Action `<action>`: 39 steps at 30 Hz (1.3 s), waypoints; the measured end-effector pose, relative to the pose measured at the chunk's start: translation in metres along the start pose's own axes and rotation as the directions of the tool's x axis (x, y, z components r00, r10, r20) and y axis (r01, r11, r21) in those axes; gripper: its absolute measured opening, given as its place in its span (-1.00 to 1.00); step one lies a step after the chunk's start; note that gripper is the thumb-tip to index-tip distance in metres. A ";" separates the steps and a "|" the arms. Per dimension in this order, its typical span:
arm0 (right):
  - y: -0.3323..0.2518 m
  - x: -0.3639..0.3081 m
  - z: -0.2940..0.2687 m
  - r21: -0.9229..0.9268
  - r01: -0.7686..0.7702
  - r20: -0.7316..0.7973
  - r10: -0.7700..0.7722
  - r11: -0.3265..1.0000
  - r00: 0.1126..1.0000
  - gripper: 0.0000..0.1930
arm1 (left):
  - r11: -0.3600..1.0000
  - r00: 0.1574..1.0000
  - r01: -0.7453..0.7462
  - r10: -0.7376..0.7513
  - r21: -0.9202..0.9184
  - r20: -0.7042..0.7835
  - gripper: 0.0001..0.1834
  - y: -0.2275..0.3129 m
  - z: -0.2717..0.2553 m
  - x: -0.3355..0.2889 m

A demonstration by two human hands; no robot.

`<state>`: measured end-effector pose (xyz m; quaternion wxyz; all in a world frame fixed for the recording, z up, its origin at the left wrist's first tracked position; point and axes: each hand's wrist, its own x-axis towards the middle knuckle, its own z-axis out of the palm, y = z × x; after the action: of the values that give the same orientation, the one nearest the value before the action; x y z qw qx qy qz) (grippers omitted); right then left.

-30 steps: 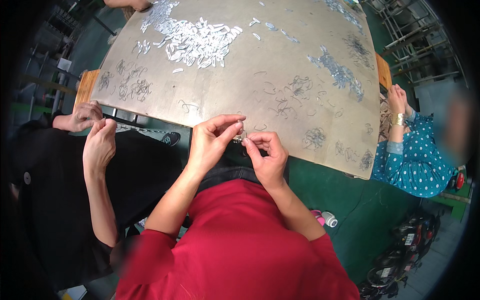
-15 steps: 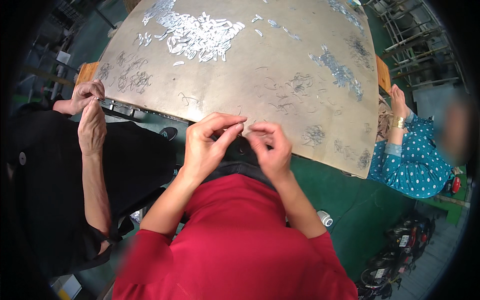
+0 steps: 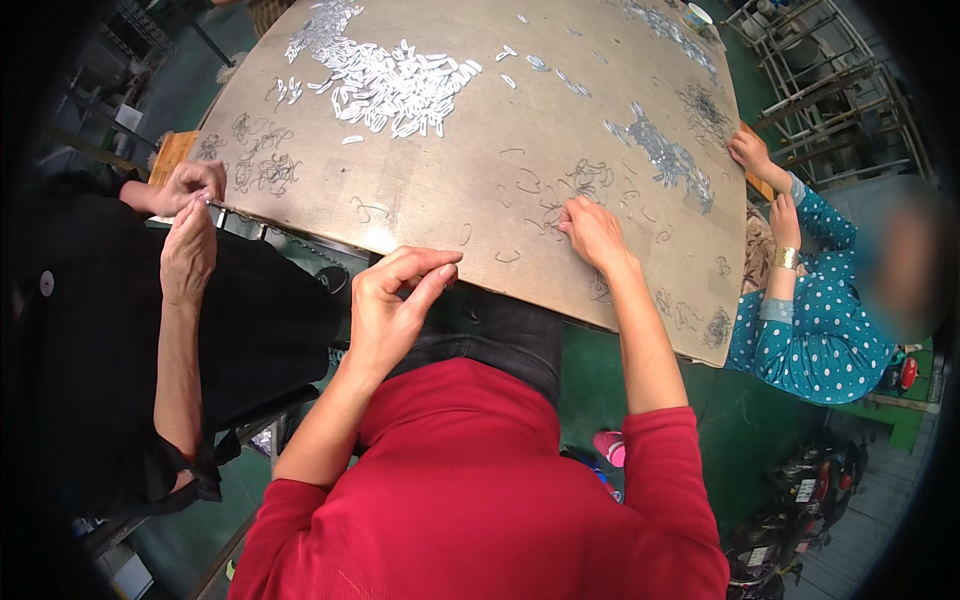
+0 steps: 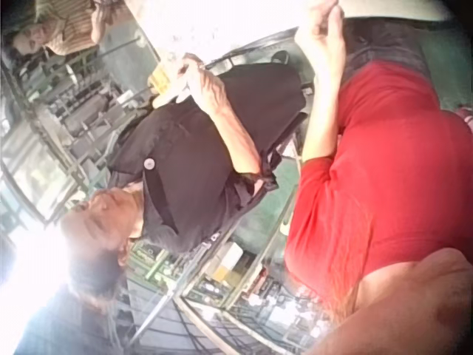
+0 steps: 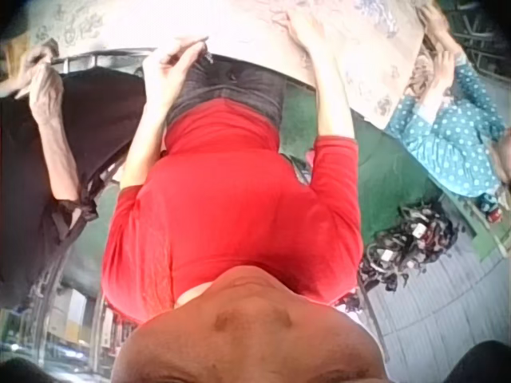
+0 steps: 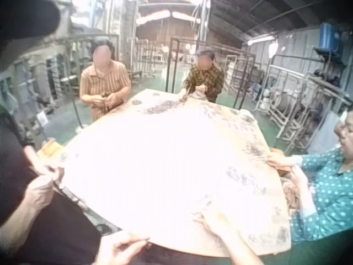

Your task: The person joins small metal links together by hand to form a chain at a large work table while others perform similar tasks.

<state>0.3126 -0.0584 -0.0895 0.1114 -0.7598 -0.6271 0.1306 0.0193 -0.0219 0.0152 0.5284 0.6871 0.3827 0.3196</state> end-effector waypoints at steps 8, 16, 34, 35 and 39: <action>-0.072 -0.027 -0.012 0.744 -0.062 -0.015 0.110 0.665 0.994 -0.85 | 0.998 0.999 0.042 -0.042 -0.045 0.010 -0.84 -0.007 0.000 0.000; -0.157 -0.064 -0.032 0.977 -0.161 0.132 0.192 0.143 0.972 -0.87 | 0.999 0.999 0.018 -0.020 -0.046 -0.031 -0.84 -0.007 0.001 0.001; -0.181 -0.071 -0.018 0.994 -0.028 -0.004 0.300 0.101 0.954 -0.87 | 0.991 0.987 -0.132 0.132 0.002 -0.095 -0.80 -0.022 0.003 0.002; -0.181 -0.070 -0.018 0.993 -0.044 0.011 0.300 0.106 0.954 -0.87 | 0.992 0.988 -0.128 0.127 -0.001 -0.093 -0.80 -0.023 0.002 0.003; -0.181 -0.065 -0.020 0.992 -0.044 0.005 0.319 0.117 0.948 -0.88 | 0.971 0.967 -0.229 0.234 0.061 -0.098 -0.80 -0.024 0.002 0.005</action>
<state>0.1406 -0.0879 -0.0063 0.6284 -0.5801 -0.2739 0.4400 0.0189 -0.0145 -0.0081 0.4496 0.7224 0.3346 0.4051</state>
